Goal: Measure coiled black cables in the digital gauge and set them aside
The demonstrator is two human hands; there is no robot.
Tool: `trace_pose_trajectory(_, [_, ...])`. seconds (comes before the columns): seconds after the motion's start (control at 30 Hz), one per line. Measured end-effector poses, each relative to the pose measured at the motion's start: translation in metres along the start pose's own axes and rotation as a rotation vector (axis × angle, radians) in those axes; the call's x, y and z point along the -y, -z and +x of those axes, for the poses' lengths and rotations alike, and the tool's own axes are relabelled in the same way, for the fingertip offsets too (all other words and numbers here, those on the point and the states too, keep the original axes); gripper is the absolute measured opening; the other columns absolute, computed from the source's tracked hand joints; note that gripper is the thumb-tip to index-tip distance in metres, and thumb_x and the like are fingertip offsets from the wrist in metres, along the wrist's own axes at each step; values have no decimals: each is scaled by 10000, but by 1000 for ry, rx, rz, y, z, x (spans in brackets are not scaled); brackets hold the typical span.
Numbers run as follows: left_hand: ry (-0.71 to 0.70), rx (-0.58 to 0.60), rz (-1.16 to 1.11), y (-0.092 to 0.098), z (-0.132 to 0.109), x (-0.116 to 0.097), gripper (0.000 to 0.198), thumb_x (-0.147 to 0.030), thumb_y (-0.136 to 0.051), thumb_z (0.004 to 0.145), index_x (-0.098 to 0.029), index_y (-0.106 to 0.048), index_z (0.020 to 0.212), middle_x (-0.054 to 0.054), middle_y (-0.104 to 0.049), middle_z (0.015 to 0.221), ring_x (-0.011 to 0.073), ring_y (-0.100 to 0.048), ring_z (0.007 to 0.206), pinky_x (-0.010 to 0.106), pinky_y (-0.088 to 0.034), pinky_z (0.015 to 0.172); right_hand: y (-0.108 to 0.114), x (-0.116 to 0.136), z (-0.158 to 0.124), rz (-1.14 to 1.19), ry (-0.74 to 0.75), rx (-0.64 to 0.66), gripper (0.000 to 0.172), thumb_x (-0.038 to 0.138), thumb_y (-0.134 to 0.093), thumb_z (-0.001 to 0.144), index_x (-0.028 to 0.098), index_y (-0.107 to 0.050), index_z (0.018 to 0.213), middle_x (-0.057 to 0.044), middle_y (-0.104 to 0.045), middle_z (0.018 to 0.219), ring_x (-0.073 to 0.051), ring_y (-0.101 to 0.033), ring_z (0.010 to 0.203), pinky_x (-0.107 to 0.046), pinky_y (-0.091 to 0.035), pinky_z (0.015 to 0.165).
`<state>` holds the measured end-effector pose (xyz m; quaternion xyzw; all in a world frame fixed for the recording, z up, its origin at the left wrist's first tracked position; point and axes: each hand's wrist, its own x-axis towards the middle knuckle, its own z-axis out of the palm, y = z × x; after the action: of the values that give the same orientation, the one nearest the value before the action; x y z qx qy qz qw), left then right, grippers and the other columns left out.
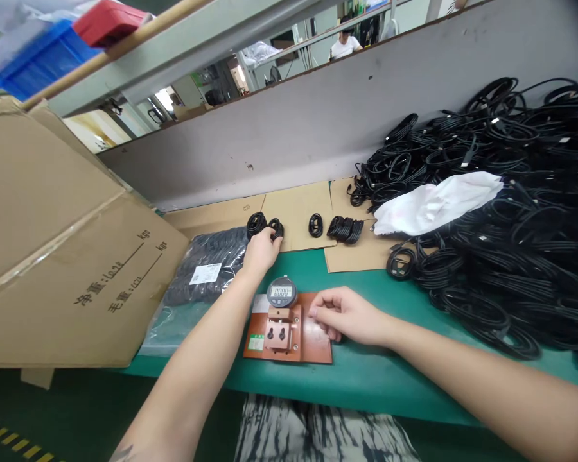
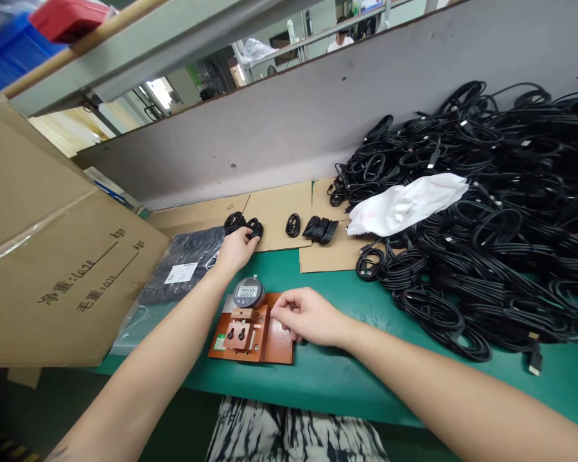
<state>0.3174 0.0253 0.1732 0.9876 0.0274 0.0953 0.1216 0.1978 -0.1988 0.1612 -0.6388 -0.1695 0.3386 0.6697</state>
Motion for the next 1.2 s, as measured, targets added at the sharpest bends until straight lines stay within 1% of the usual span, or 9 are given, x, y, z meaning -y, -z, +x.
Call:
trace_pose_trajectory(0.13, [-38, -19, -7, 4, -9, 1, 348, -328, -553, 877, -185, -577, 1193, 61, -732, 855, 231, -678, 861, 298, -468, 767, 0, -1, 0, 0, 13, 1, 237, 366, -574, 836, 134, -576, 785, 37, -533, 509, -82, -494, 434, -182, -408, 432])
trace_pose_trajectory(0.27, [-93, -18, 6, 18, -15, -5, 348, -324, -478, 916, -181, -548, 1226, 66, -723, 886, 224, -668, 852, 294, -466, 740, -1, -2, 1, 13, 30, 5, 221, 345, -581, 832, 132, -577, 773, 41, -526, 503, -79, -487, 425, -179, -404, 424])
trace_pose_trajectory(0.47, [-267, 155, 47, 24, -2, -43, 301, -317, -481, 905, -213, -634, 1143, 72, -720, 1035, 212, -654, 975, 284, -461, 851, -2, -4, 3, 19, 48, -11, 226, 344, -585, 829, 127, -583, 768, 42, -529, 492, -72, -479, 409, -168, -380, 405])
trace_pose_trajectory(0.6, [-322, 270, 73, 14, 8, -71, 321, -353, -564, 844, -210, -648, 1118, 110, -706, 1117, 270, -652, 1031, 335, -472, 877, -5, -6, 7, 55, 14, -18, 179, 302, -578, 813, 132, -568, 757, 60, -507, 465, -70, -467, 376, -160, -376, 360])
trace_pose_trajectory(0.7, [-304, 298, 75, 8, 15, -81, 310, -336, -545, 842, -193, -641, 1100, 149, -704, 1118, 323, -663, 1005, 394, -490, 827, -5, -5, 12, 69, -17, -32, 151, 277, -590, 799, 133, -566, 758, 65, -507, 449, -70, -473, 364, -148, -373, 335])
trace_pose_trajectory(0.83, [-279, 304, 50, 9, 22, -81, 239, -291, -513, 842, -194, -660, 1003, 158, -717, 1067, 351, -665, 986, 410, -487, 781, -4, -6, 18, 104, -37, -34, 283, 392, -680, 732, 137, -557, 740, 62, -528, 469, -68, -481, 351, -154, -392, 321])
trace_pose_trajectory(0.97, [-239, 290, -6, 27, 22, -74, 243, -295, -498, 844, -191, -651, 1001, 142, -717, 1060, 317, -662, 999, 368, -479, 787, -5, -10, 22, 123, -17, -23, 503, 585, -747, 588, 138, -549, 711, 55, -532, 472, -69, -478, 338, -165, -390, 305])
trace_pose_trajectory(1.1, [-211, 246, -102, 64, -8, -69, 276, -353, -431, 877, -184, -615, 996, 92, -725, 923, 245, -680, 849, 307, -490, 715, -2, -9, 23, 155, 18, -17, 618, 682, -756, 523, 127, -545, 692, 31, -550, 486, -76, -487, 328, -163, -381, 288])
trace_pose_trajectory(1.2, [-199, 143, -311, 86, -64, -64, 274, -431, -456, 874, -224, -606, 973, 44, -714, 918, 219, -669, 844, 284, -502, 743, 0, -4, 22, 249, 102, -1, 640, 680, -776, 534, 119, -544, 737, 27, -558, 494, -88, -500, 325, -171, -408, 297])
